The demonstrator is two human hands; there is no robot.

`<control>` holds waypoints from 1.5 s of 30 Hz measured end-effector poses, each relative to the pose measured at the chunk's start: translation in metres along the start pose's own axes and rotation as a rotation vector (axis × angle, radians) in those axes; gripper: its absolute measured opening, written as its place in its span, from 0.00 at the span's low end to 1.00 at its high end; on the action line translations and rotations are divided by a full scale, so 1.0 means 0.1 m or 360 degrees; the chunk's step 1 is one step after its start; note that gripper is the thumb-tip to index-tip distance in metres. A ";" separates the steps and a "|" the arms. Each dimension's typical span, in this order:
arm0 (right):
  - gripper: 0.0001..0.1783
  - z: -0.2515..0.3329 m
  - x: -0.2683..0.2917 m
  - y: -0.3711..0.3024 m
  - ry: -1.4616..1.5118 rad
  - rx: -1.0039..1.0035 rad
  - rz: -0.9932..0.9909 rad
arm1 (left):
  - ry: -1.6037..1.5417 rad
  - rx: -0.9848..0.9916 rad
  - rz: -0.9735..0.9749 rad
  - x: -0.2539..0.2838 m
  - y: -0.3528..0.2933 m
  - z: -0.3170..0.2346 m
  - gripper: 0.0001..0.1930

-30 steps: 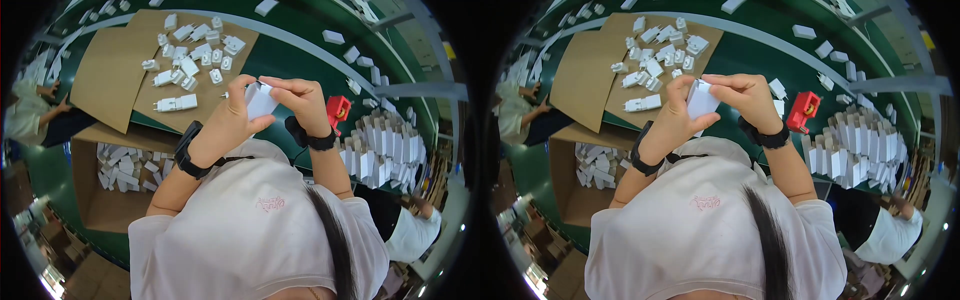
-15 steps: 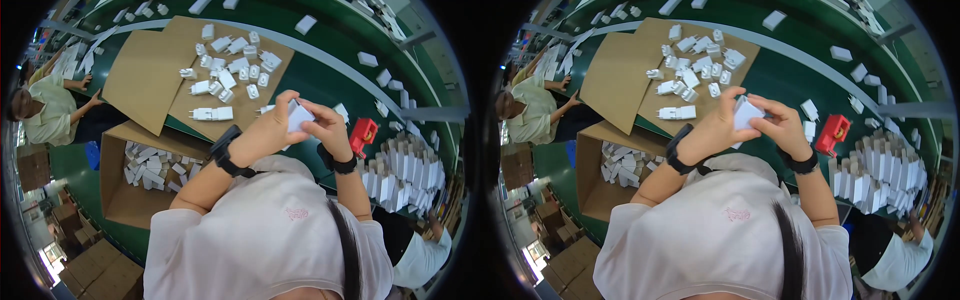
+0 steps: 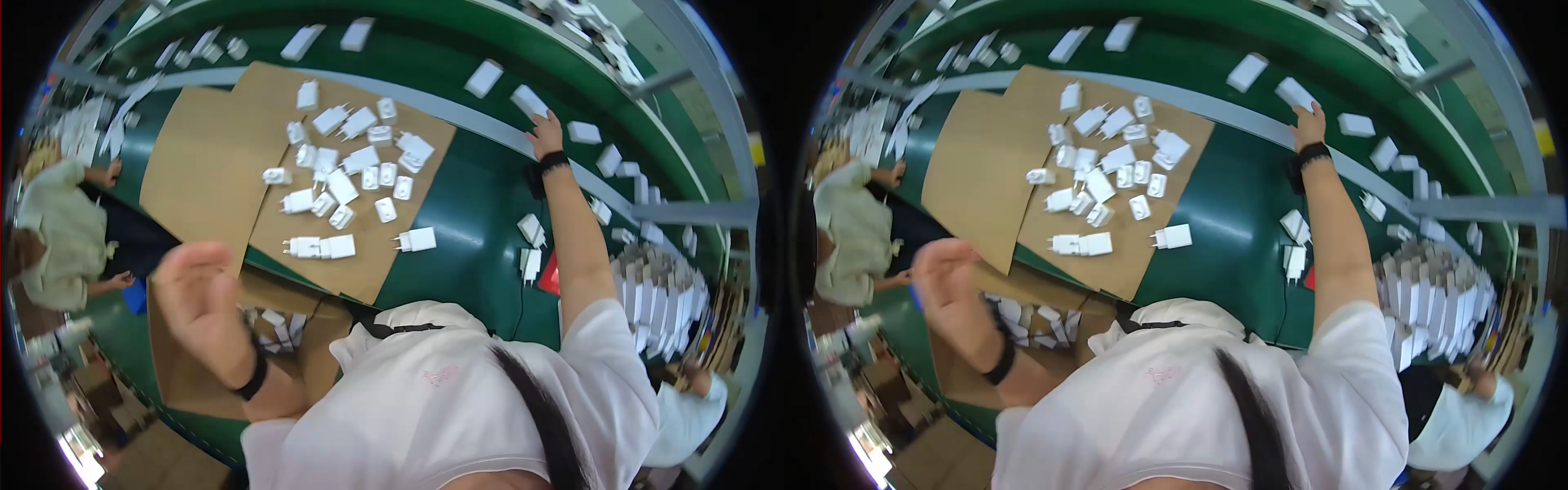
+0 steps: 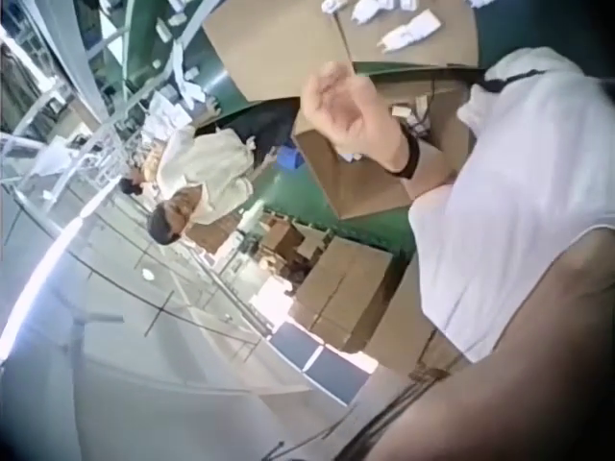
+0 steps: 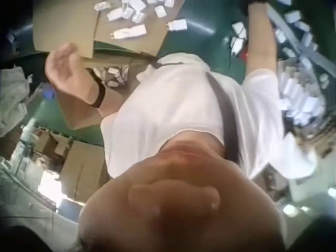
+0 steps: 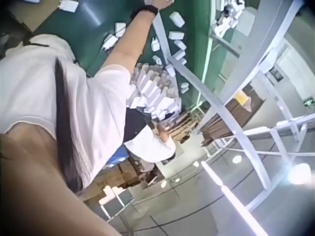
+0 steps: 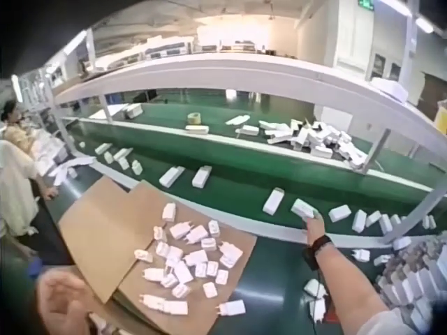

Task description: The person packages power adapters by hand, picking up a box, inserting an adapter, and folding the flaps closed. They then place the packaged adapter onto a conveyor belt and repeat the process.

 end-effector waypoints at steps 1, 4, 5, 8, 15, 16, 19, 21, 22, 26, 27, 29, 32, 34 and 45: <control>0.31 0.27 -0.73 -0.67 0.0018 -0.0071 0.0185 | 0.0035 -0.0372 -0.0223 0.32 0.08 -0.39 0.21; 0.28 0.57 -0.81 -1.17 -0.0075 0.0092 0.0412 | 0.0183 -0.1090 -0.0213 0.59 0.28 -1.01 0.32; 0.26 0.68 -0.81 -1.34 -0.0119 0.0239 0.0451 | 0.0291 -0.1099 -0.0248 0.92 0.13 -1.01 0.31; 0.26 0.93 -0.89 -1.96 -0.0199 0.0397 0.0636 | 0.0671 -0.1232 -0.0410 1.75 -0.28 -1.17 0.28; 0.20 1.10 -1.05 -3.38 -0.0277 0.0641 0.1247 | 0.2007 -0.1365 -0.0974 1.96 -1.27 -1.73 0.20; 0.19 1.10 -1.02 -3.72 -0.0292 0.0634 0.1433 | 0.2202 -0.1257 -0.0945 1.82 -1.18 -1.81 0.19; 0.16 0.79 -1.14 -4.58 -0.0455 0.0531 0.2003 | 0.2791 -0.0991 -0.0851 2.25 -1.66 -2.24 0.15; 0.17 0.16 -1.46 -4.91 -0.0666 0.0200 0.2389 | 0.3134 -0.0879 -0.0856 2.27 -1.59 -2.13 0.13; 0.21 -0.27 -1.60 -5.05 -0.0651 0.0004 0.2600 | 0.1738 -0.0279 -0.1132 2.35 -1.41 -1.74 0.12; 0.48 -1.61 -1.69 -5.50 -0.1185 0.0880 0.2530 | 0.2406 0.1311 -0.1254 3.40 -3.79 0.33 0.50; 0.50 -1.81 -1.68 -5.55 -0.1262 0.0816 0.2408 | 0.2314 0.1743 -0.1181 3.27 -4.34 0.69 0.55; 0.49 -2.06 -1.77 -5.58 -0.1450 0.1260 0.2131 | 0.1725 0.2210 -0.0989 3.16 -5.25 1.26 0.55; 0.45 -2.67 -1.88 -5.38 -0.1691 0.0823 0.1982 | 0.0913 0.2158 -0.1209 3.03 -6.07 1.68 0.27; 0.42 -3.31 -1.98 -5.03 -0.1568 0.0340 0.2249 | 0.1380 0.2197 -0.0891 3.18 -5.82 1.75 0.24; 0.23 -0.84 -1.72 -5.39 -0.1085 0.0130 0.2812 | 0.1163 0.0994 -0.1226 3.15 -3.52 0.38 0.20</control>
Point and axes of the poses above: each hand's wrist, its own y-axis towards the middle knuckle, its own x-axis out of the back of the hand, z = x × y, the point moved 4 cm from there along y, towards the middle knuckle, and after that the axes turned 8 degrees about -x, right-handed, at the moved point
